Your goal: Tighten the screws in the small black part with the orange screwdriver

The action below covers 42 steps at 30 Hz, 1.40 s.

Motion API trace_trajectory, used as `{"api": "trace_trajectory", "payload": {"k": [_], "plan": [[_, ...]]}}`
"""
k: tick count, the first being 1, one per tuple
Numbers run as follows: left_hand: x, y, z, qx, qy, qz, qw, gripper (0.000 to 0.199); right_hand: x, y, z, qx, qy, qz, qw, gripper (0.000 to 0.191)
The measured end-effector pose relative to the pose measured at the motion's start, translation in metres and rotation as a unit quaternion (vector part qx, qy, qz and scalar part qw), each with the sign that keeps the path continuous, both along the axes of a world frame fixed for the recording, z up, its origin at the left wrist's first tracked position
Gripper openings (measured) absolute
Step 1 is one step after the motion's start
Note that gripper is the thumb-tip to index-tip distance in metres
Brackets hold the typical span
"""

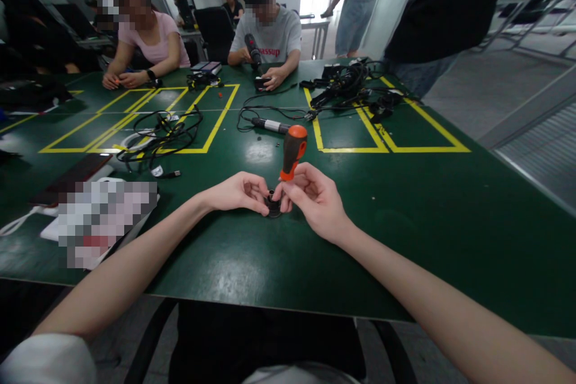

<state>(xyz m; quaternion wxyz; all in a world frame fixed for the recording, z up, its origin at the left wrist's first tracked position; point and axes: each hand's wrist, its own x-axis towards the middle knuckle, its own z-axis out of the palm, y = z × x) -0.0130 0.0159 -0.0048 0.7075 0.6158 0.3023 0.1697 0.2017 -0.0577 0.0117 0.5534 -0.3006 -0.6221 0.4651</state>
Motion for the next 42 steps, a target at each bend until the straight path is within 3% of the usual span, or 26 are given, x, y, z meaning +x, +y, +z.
{"api": "trace_trajectory", "payload": {"k": [9, 18, 31, 35, 42], "plan": [[0.0006, 0.0001, -0.0009, 0.011, 0.001, -0.001, 1.000, 0.041, 0.0001, -0.0003, 0.0052, -0.002, -0.024, -0.032, 0.999, 0.037], [-0.0009, -0.0003, 0.0007, 0.017, 0.011, -0.006, 1.000, 0.038, 0.0002, -0.0011, 0.0019, 0.004, 0.000, -0.006, 1.000, 0.031], [0.0018, -0.0024, 0.0015, 0.048, 0.029, -0.008, 0.998, 0.061, 0.0022, -0.0014, 0.0050, -0.010, -0.037, -0.007, 0.999, 0.037], [0.0025, -0.0030, 0.0005, 0.035, 0.014, 0.002, 0.999, 0.055, 0.0002, -0.0016, 0.0023, -0.001, 0.000, -0.007, 1.000, 0.031], [0.0026, -0.0024, -0.0012, 0.046, 0.007, -0.004, 0.999, 0.049, 0.0004, -0.0011, 0.0042, -0.001, -0.034, -0.016, 0.999, 0.034]]}}
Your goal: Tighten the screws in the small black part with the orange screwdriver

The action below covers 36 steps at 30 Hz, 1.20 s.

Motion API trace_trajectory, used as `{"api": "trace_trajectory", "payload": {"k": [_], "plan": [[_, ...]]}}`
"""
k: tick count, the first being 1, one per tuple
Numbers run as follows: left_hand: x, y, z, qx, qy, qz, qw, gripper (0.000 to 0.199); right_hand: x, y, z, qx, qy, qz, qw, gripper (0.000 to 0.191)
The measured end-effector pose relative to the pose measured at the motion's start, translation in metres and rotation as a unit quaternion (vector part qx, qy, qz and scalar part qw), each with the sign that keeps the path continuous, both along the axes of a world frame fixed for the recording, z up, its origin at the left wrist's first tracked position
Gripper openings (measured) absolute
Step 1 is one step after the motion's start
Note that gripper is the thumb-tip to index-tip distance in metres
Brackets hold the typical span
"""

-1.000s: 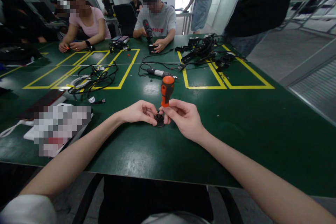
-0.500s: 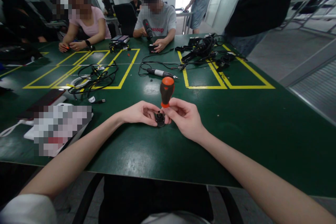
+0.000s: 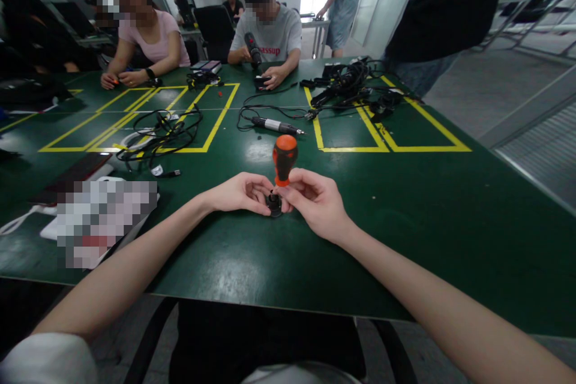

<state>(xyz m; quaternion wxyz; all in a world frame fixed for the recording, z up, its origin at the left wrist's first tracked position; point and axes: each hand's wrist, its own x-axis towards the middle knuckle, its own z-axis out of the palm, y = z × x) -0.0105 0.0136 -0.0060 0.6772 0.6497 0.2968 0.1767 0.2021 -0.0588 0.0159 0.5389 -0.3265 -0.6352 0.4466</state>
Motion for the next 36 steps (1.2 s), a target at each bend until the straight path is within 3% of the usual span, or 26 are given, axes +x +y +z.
{"api": "trace_trajectory", "payload": {"k": [36], "plan": [[-0.0002, -0.0003, 0.0003, 0.004, 0.003, -0.002, 1.000, 0.047, 0.0006, 0.0008, 0.0000, -0.014, -0.002, -0.002, 1.000, 0.038]]}}
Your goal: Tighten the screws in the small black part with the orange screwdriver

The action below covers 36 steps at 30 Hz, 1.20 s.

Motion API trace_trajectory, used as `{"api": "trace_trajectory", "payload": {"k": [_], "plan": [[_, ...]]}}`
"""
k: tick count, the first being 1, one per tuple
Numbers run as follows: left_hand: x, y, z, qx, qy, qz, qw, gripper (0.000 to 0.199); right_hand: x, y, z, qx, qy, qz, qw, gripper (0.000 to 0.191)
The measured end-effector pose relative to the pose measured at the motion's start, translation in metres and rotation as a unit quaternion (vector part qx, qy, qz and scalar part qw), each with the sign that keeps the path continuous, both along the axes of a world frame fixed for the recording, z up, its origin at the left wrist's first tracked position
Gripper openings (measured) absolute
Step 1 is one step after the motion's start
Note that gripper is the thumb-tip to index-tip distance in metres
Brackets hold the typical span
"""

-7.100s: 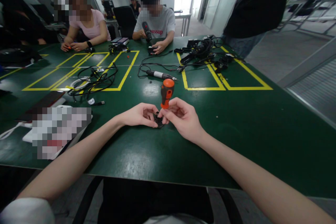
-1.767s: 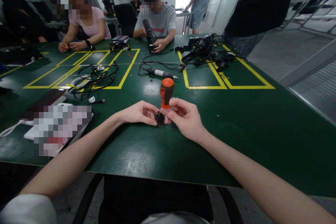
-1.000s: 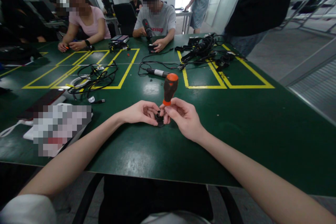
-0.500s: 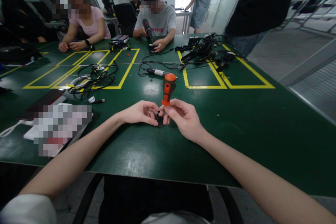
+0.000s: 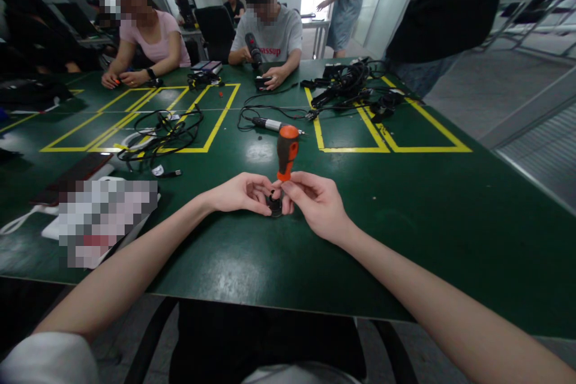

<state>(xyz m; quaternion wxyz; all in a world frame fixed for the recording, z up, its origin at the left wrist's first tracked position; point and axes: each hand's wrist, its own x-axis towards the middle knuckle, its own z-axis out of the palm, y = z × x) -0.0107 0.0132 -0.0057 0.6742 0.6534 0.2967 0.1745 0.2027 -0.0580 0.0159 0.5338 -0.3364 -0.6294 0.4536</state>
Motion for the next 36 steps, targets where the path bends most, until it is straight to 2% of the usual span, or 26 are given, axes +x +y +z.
{"api": "trace_trajectory", "payload": {"k": [5, 10, 21, 28, 36], "plan": [[0.0005, 0.0001, 0.0000, 0.000, -0.004, 0.004, 1.000, 0.047, -0.0007, -0.0005, -0.0023, 0.008, 0.041, 0.021, 0.999, 0.031], [0.0009, -0.0006, 0.0003, -0.003, -0.005, -0.001, 1.000, 0.046, -0.0017, -0.0011, -0.0003, 0.007, 0.013, 0.000, 1.000, 0.033], [-0.0003, 0.0007, -0.0007, 0.006, -0.001, -0.004, 1.000, 0.048, 0.0006, -0.0001, -0.0030, 0.011, 0.025, 0.008, 1.000, 0.035], [0.0001, -0.0001, -0.0004, 0.005, -0.004, -0.001, 1.000, 0.048, -0.0018, -0.0009, -0.0011, 0.018, 0.010, -0.012, 1.000, 0.034], [-0.0002, -0.0001, -0.0006, 0.004, -0.002, 0.000, 1.000, 0.049, 0.0008, -0.0001, -0.0003, 0.012, 0.011, 0.021, 1.000, 0.033]]}}
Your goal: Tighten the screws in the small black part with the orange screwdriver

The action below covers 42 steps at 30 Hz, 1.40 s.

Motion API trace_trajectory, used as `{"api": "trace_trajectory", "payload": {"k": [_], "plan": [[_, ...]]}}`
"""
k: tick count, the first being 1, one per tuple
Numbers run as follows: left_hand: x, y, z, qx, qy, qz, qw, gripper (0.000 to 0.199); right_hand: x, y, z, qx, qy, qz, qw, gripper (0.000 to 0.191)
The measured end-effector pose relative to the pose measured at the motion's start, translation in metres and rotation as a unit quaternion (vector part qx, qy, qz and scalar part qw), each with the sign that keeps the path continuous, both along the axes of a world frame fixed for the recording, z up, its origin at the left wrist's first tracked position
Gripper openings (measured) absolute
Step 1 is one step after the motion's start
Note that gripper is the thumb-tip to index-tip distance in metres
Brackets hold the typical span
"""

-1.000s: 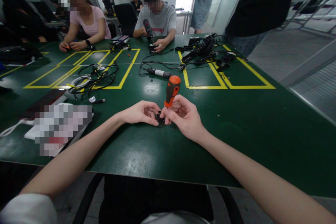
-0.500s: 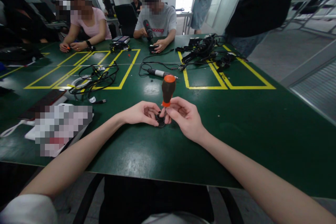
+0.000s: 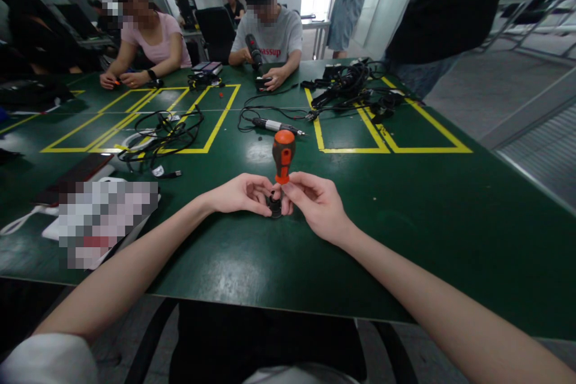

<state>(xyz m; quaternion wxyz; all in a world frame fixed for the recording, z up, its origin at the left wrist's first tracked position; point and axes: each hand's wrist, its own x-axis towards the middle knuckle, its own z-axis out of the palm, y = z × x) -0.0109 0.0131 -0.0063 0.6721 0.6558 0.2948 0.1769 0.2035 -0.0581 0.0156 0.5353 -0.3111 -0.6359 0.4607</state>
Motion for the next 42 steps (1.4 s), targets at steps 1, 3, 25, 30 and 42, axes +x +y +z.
{"api": "trace_trajectory", "payload": {"k": [1, 3, 25, 30, 42], "plan": [[0.0000, 0.0000, -0.0001, 0.000, 0.000, 0.001, 1.000, 0.049, 0.0004, -0.0001, -0.0007, 0.000, 0.005, 0.004, 1.000, 0.032], [-0.0001, 0.0000, -0.0002, -0.001, 0.001, 0.003, 1.000, 0.049, 0.0007, -0.0004, -0.0019, 0.002, 0.014, 0.009, 1.000, 0.032], [0.0008, -0.0011, 0.0021, -0.001, 0.006, 0.000, 1.000, 0.047, -0.0016, 0.0004, -0.0024, -0.010, -0.008, -0.028, 1.000, 0.037], [0.0008, -0.0011, 0.0017, -0.001, 0.004, 0.001, 1.000, 0.047, -0.0010, 0.0004, 0.0013, -0.010, -0.017, -0.021, 1.000, 0.040], [0.0012, -0.0006, 0.0028, 0.002, 0.003, -0.006, 1.000, 0.046, -0.0015, -0.0003, -0.0005, -0.001, -0.002, -0.040, 0.999, 0.034]]}}
